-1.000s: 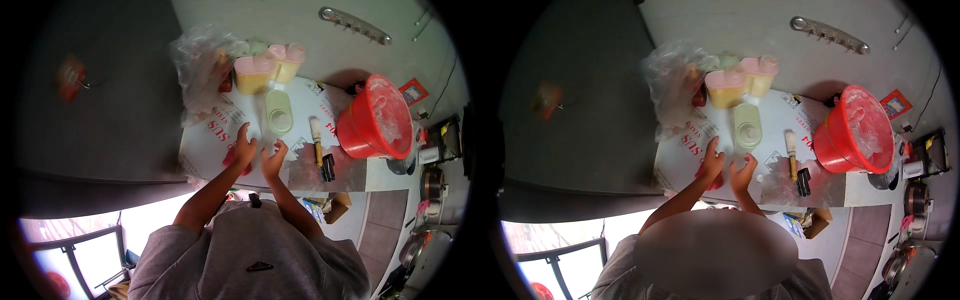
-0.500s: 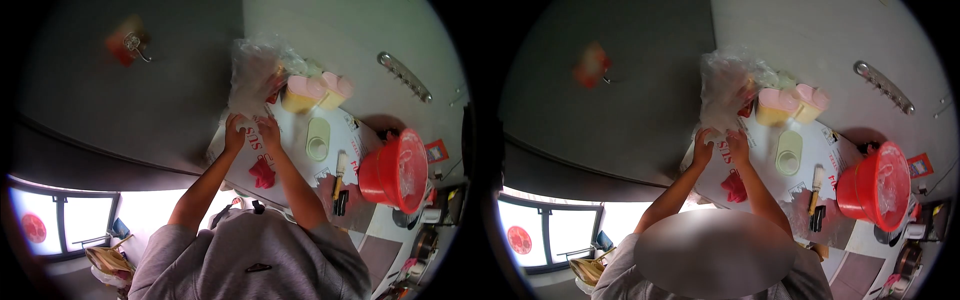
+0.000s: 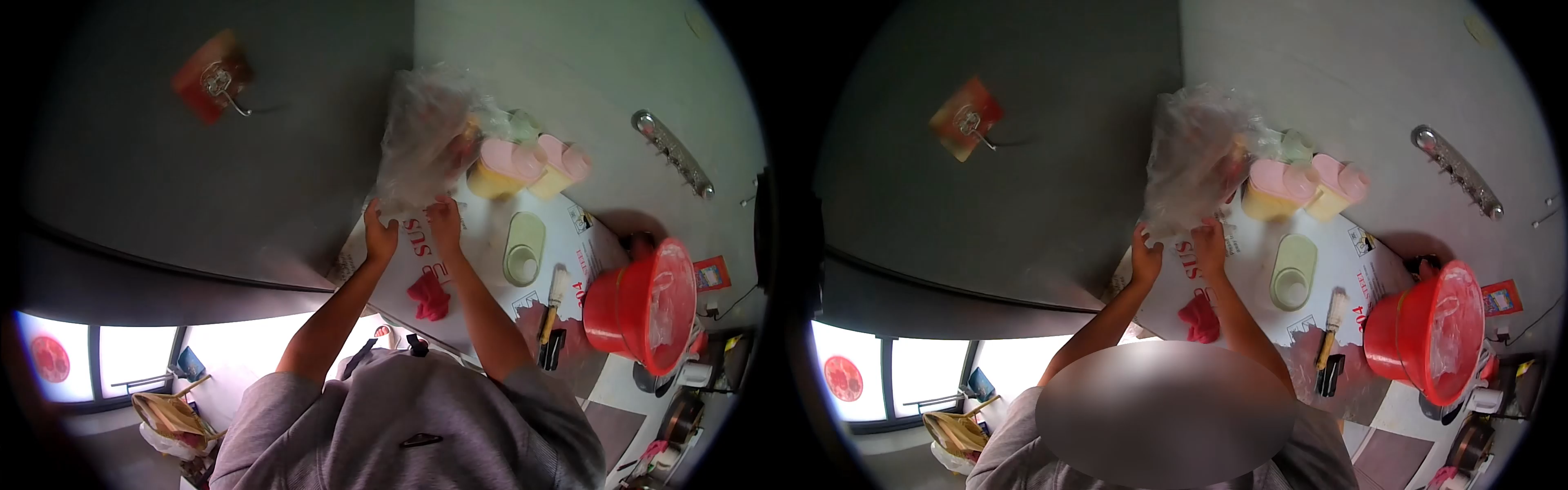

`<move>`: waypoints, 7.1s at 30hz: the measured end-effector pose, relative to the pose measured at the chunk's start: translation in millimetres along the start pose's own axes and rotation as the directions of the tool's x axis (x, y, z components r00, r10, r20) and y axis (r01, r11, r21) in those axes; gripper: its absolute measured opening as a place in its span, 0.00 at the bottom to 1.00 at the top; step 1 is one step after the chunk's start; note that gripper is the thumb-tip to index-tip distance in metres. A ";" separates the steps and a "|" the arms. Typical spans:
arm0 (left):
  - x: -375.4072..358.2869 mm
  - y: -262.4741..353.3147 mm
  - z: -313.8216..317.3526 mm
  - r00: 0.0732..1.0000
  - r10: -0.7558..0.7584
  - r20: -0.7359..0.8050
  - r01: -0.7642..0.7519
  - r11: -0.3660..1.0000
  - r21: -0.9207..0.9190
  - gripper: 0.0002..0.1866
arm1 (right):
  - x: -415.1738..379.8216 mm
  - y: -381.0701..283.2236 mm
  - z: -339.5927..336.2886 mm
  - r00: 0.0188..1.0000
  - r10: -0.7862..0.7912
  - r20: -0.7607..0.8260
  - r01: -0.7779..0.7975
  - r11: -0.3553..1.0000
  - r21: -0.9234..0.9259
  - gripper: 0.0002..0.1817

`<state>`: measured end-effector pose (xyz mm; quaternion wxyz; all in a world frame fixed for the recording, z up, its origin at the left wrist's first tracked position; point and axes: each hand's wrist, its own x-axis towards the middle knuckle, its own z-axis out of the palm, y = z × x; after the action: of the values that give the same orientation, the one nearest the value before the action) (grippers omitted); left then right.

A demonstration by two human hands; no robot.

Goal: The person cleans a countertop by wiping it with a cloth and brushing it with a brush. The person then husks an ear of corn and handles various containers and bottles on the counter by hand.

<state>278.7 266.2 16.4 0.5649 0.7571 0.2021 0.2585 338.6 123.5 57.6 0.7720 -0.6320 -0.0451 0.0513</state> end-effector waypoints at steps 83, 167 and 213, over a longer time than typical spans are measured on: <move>-91.2 41.7 -9.2 0.976 -0.132 0.171 0.095 0.974 0.208 0.09 | -47.0 -41.3 -16.4 0.972 0.168 -0.164 -0.154 0.983 0.097 0.36; -278.9 95.9 62.6 0.574 0.185 0.798 -0.088 0.982 -0.164 0.30 | -310.3 -95.7 -209.2 0.837 0.118 -0.534 -0.041 0.987 0.154 0.38; -361.9 171.8 117.4 0.407 0.017 0.913 0.582 0.766 -0.273 0.28 | -349.1 -48.7 -240.5 0.686 -0.179 -0.706 0.165 0.982 -0.088 0.11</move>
<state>69.9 -86.5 95.5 0.8152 0.5275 -0.0709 -0.2286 26.2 -167.1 56.3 0.7255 -0.6023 0.1963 -0.2690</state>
